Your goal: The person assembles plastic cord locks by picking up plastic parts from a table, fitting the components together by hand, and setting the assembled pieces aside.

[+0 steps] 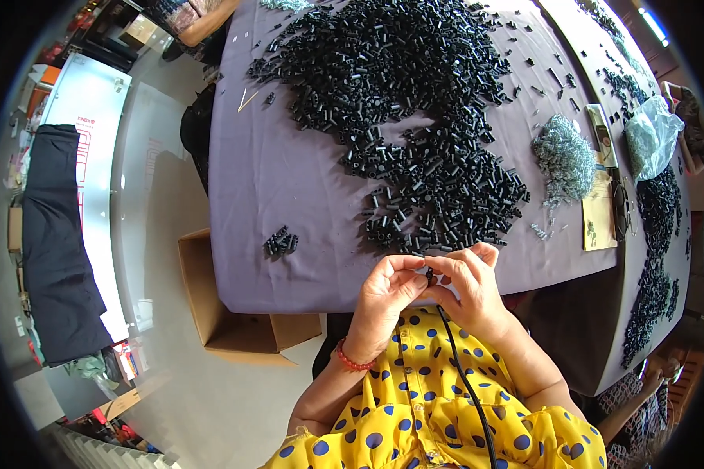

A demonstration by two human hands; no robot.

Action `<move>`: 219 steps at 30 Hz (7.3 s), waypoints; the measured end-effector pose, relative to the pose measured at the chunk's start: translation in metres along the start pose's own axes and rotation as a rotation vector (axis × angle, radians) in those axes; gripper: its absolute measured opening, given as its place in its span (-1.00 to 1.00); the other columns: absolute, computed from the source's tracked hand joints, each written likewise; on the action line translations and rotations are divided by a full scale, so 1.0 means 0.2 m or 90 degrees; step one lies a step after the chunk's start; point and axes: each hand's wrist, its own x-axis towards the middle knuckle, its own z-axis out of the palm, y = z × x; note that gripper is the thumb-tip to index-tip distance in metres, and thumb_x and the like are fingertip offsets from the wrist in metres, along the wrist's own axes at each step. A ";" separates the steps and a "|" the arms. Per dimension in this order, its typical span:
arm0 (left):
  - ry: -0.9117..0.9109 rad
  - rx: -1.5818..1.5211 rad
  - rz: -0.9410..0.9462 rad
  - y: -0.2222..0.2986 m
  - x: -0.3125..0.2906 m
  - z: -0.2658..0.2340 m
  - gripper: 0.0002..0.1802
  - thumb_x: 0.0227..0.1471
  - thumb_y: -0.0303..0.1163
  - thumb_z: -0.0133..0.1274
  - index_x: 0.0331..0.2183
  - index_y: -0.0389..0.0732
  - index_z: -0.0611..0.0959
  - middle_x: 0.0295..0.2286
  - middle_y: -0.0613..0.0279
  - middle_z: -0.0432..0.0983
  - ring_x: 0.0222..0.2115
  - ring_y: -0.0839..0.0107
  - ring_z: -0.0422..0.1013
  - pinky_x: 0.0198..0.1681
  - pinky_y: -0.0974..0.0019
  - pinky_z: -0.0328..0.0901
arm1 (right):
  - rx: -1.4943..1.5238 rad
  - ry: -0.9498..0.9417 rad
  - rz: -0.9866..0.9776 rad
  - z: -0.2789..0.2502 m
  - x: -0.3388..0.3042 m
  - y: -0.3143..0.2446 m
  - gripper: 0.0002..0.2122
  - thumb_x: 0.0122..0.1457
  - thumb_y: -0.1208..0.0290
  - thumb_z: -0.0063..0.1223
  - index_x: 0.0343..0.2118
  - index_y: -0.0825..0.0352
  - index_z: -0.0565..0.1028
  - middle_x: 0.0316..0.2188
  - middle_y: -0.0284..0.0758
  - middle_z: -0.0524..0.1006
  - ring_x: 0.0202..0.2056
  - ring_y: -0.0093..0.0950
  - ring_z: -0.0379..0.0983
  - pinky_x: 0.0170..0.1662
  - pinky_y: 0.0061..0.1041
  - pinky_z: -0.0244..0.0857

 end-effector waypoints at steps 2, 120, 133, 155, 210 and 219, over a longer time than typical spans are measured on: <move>-0.003 -0.005 -0.015 0.00 0.00 -0.01 -0.76 0.32 -0.51 0.00 -0.01 -0.32 0.49 -0.12 0.15 0.57 -0.11 0.47 0.53 0.02 0.39 0.46 | -0.004 0.008 -0.007 0.00 0.00 0.00 -0.50 -0.03 0.40 0.36 0.03 0.26 0.49 -0.29 -0.46 0.55 -0.28 -0.48 0.46 -0.01 -0.29 0.08; 0.582 0.952 0.447 0.21 -0.01 -0.45 -0.60 0.05 -0.46 0.26 -0.04 -0.17 0.61 -0.33 0.18 0.55 -0.26 0.15 0.44 -0.11 0.11 0.35 | -0.014 0.000 -0.053 0.09 -0.14 0.08 -0.68 0.03 0.72 0.21 -0.11 0.36 0.58 -0.38 -0.33 0.53 -0.36 -0.33 0.43 -0.15 -0.33 0.30; 0.322 0.940 0.482 0.00 0.19 -0.14 -0.78 0.08 -0.43 0.24 -0.18 -0.14 0.64 -0.33 0.17 0.50 -0.28 0.14 0.46 -0.18 0.16 0.41 | 0.010 0.039 -0.025 0.13 -0.15 0.12 -0.68 0.01 0.74 0.23 -0.15 0.34 0.58 -0.39 -0.35 0.53 -0.39 -0.34 0.41 -0.22 -0.37 0.29; 0.136 0.275 0.069 0.03 0.05 -0.12 -0.77 0.33 -0.41 0.02 -0.08 -0.36 0.52 -0.25 0.08 0.61 -0.27 0.36 0.59 -0.16 0.32 0.53 | -0.069 -0.066 -0.011 0.17 -0.04 0.08 -0.66 0.02 0.55 0.12 -0.08 0.38 0.56 -0.29 -0.28 0.49 -0.27 -0.31 0.45 -0.17 -0.36 0.36; 0.116 0.857 0.405 0.04 0.14 -0.05 -0.76 0.11 -0.41 0.24 -0.15 -0.16 0.66 -0.32 0.19 0.52 -0.31 0.25 0.49 -0.20 0.24 0.43 | -0.237 0.125 0.162 0.07 0.05 0.25 -0.85 0.13 0.48 0.22 -0.26 0.32 0.50 -0.37 -0.25 0.42 -0.31 -0.23 0.42 -0.22 -0.30 0.36; -0.025 -0.017 -0.087 0.05 0.12 -0.10 -0.78 0.35 -0.37 0.00 -0.05 -0.27 0.53 -0.19 0.06 0.63 -0.23 0.32 0.60 -0.13 0.30 0.53 | -0.118 0.220 0.138 0.06 -0.01 0.17 -0.80 0.05 0.58 0.27 -0.25 0.33 0.53 -0.37 -0.24 0.48 -0.38 -0.23 0.47 -0.32 -0.32 0.40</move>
